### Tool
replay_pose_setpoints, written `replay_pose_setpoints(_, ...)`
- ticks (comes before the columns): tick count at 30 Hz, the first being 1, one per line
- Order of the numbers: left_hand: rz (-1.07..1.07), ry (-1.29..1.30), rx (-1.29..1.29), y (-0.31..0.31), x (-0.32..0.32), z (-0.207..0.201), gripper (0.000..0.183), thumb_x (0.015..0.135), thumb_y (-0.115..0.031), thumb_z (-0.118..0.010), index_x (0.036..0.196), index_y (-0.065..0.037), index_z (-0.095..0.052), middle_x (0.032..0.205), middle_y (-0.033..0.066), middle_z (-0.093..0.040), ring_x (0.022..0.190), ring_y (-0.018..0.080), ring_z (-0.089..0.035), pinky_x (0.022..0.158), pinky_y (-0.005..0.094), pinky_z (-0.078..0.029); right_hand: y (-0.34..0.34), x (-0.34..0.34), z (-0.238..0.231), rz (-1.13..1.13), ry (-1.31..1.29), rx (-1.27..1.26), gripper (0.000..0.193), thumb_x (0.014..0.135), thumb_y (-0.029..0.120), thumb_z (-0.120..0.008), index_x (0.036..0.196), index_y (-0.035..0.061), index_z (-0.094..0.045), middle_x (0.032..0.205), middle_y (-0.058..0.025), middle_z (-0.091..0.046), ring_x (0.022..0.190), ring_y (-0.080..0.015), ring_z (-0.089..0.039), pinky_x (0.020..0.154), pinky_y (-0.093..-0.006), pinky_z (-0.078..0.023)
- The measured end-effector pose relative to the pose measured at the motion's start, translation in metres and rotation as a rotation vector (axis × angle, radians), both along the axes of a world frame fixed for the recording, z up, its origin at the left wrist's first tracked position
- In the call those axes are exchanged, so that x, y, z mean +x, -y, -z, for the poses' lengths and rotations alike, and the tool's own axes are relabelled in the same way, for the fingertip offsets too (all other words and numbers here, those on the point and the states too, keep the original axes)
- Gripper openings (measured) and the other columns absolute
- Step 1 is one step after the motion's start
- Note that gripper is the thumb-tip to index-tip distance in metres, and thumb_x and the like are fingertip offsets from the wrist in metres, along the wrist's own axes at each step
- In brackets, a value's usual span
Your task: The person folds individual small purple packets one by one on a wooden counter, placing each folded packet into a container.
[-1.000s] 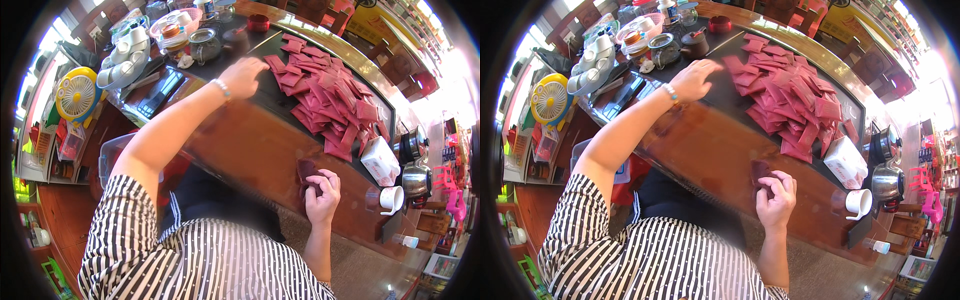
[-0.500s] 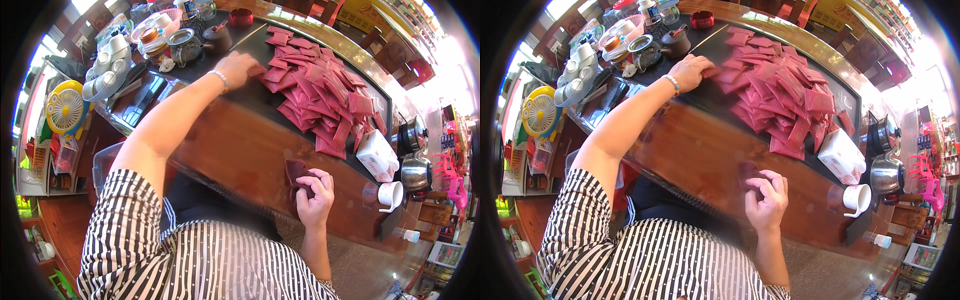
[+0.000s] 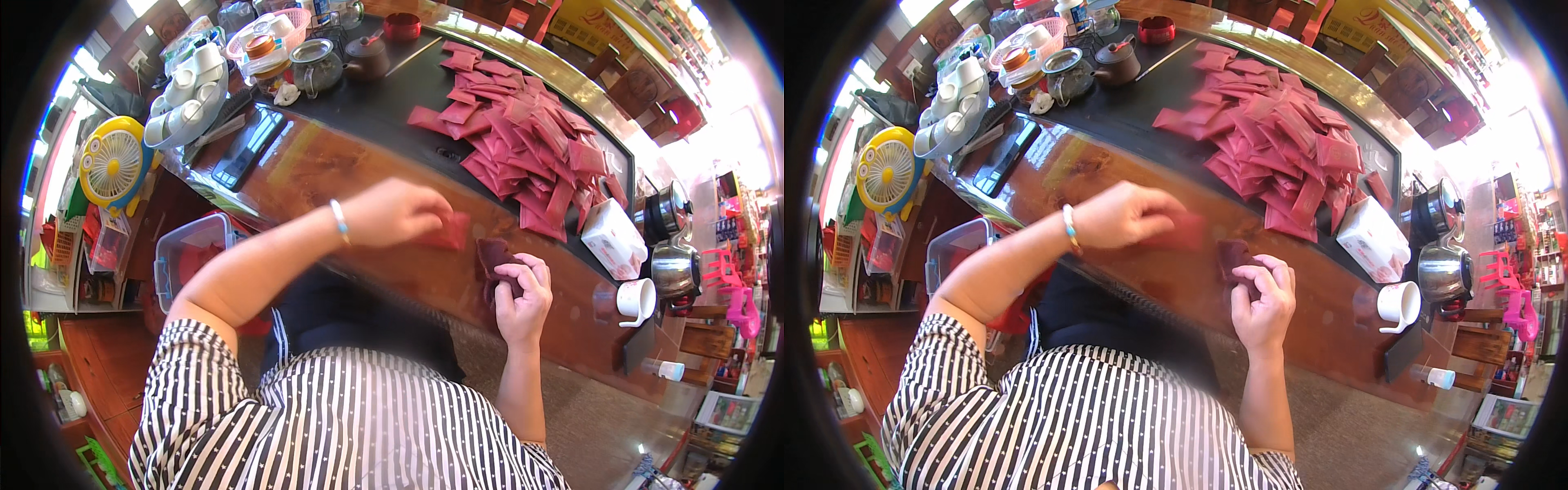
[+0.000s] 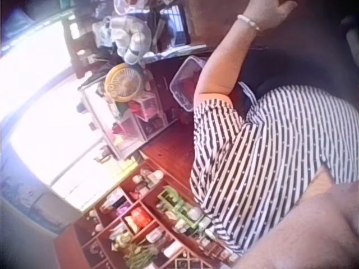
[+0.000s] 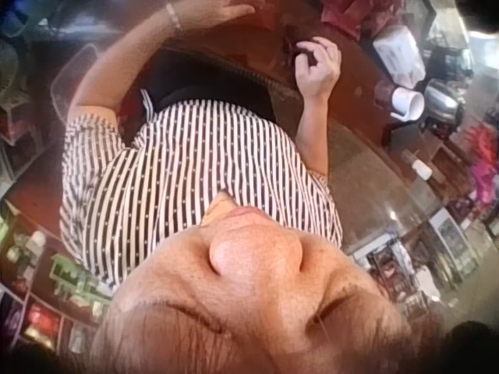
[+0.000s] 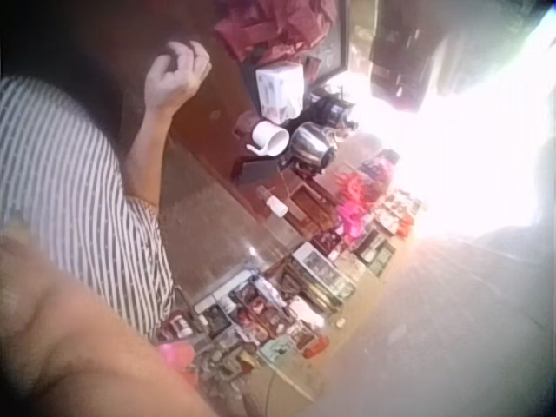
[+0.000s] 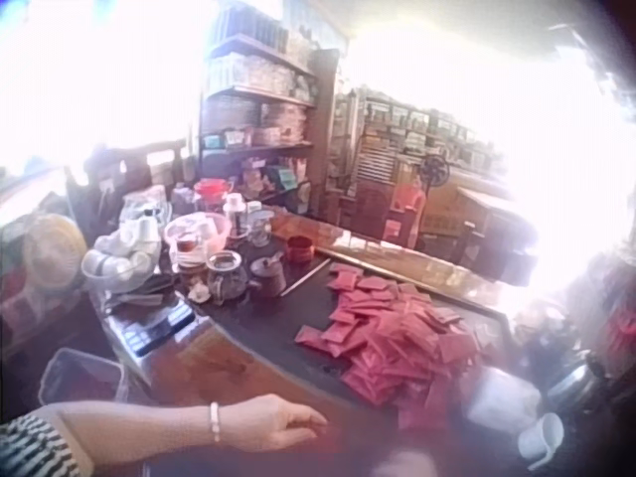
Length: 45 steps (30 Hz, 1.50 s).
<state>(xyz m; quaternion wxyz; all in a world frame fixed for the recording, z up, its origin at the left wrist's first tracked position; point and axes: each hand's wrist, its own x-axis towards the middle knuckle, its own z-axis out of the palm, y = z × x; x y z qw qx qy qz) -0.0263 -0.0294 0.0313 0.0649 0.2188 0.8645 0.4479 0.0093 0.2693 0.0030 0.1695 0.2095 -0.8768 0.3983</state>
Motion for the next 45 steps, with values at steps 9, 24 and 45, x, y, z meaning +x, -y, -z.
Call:
replay_pose_setpoints(9, -0.294, -0.38, -0.013, -0.022, 0.05, 0.03, 0.036, 0.085, -0.018, -0.08, 0.118, -0.007, -0.071, 0.121, 0.0108, -0.07, 0.116, 0.0332, -0.062, 0.103, 0.0443, -0.049, 0.0, -0.005, -0.003, 0.02, 0.102, -0.185, 0.021, 0.078, -0.002, -0.064, 0.094, 0.0036, -0.075, 0.108, -0.0177, -0.068, 0.104, -0.0318, -0.066, 0.096, -0.0396, -0.053)
replay_pose_setpoints(24, -0.241, -0.401, -0.09, -0.019, 0.057, 0.038, 0.029, 0.083, -0.017, -0.079, 0.11, -0.009, -0.074, 0.124, 0.0074, -0.073, 0.123, 0.029, -0.063, 0.106, 0.0441, -0.047, 0.039, -0.014, -0.005, -0.031, 0.035, 0.199, 0.016, 0.076, 0.002, -0.069, 0.089, 0.0092, -0.073, 0.108, -0.0121, -0.069, 0.1, -0.0342, -0.062, 0.092, -0.0447, -0.051)
replay_pose_setpoints(45, -0.125, -0.404, -0.15, -0.026, 0.065, 0.025, 0.032, 0.081, -0.024, -0.082, 0.11, -0.013, -0.075, 0.1, 0.0057, -0.07, 0.096, 0.0276, -0.063, 0.09, 0.0411, -0.051, 0.015, -0.012, 0.007, 0.058, 0.023, -0.014, 0.02, 0.078, 0.0, -0.069, 0.095, 0.0085, -0.074, 0.113, -0.0147, -0.068, 0.105, -0.0348, -0.062, 0.095, -0.0439, -0.052)
